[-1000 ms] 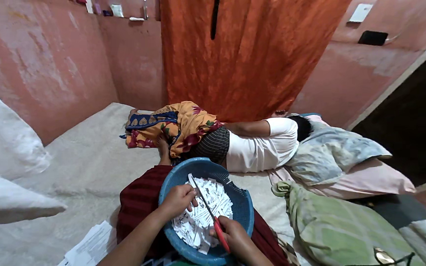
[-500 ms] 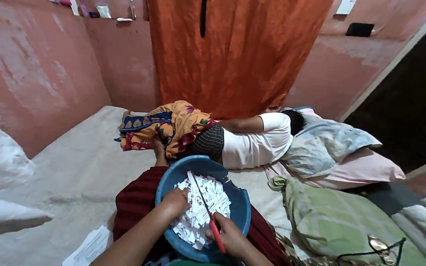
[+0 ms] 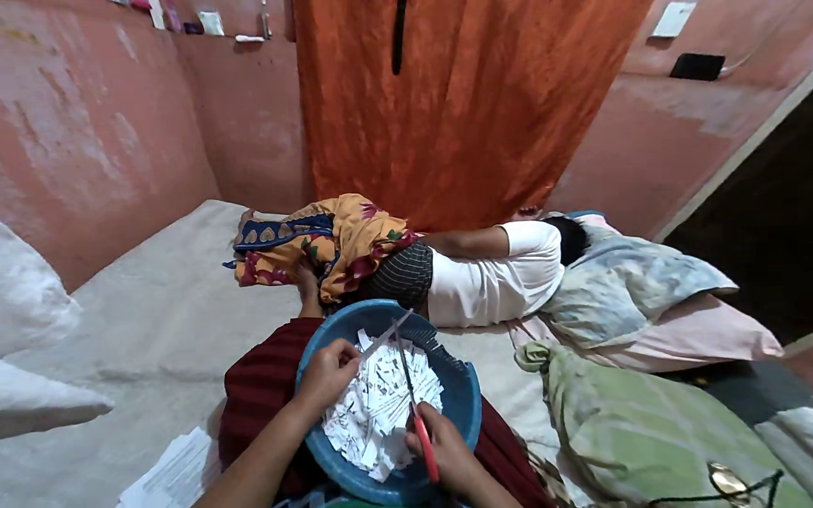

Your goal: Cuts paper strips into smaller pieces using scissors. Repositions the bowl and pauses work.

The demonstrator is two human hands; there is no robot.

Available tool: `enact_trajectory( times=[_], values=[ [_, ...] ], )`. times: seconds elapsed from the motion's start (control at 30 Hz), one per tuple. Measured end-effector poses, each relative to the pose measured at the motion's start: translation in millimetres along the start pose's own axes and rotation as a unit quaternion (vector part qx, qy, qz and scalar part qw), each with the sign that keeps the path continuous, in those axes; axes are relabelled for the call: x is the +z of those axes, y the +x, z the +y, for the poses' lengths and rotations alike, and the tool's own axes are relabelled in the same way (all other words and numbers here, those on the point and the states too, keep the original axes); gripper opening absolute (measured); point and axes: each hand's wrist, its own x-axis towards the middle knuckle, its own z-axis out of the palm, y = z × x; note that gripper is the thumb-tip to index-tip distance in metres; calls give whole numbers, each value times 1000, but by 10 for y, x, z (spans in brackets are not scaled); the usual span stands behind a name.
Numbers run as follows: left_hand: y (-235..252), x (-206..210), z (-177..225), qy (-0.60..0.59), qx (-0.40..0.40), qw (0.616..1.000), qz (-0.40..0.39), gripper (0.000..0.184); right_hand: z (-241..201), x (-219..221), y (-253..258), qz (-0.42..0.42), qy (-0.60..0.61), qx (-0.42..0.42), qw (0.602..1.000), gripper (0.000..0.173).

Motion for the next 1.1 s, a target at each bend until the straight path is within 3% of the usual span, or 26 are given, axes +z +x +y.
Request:
enact_trajectory(
  times=[0.1, 0.27, 0.43, 0.57, 0.7, 0.8, 0.93, 1.1],
  values=[
    [-62, 12, -2, -125, 31, 988, 81, 17, 16, 10, -6, 27, 38, -8, 999, 44],
    [-111, 31, 14, -203, 46, 964, 165, 16, 45, -17, 17, 10, 72, 3, 997, 45],
    [-123, 25, -9, -184, 64, 970, 145, 13, 47, -37, 16, -15, 86, 10, 996, 42],
    [-120, 15, -35, -172, 74, 971, 147, 12, 29, -32, -8, -13, 104, -8, 994, 27],
    [-119, 24, -26, -227, 68, 955, 176, 11, 21, -44, -16, -23, 107, -9, 994, 26],
    [-116, 35, -30, -257, 69, 945, 189, 11, 56, -45, -1, -31, 107, -6, 994, 35],
    [-132, 37, -2, -206, 50, 962, 173, 12, 59, -50, 6, -51, 84, -1, 995, 42],
    [-125, 31, -36, -175, 68, 973, 133, 12, 20, -27, -13, -27, 84, 6, 996, 28]
  ],
)
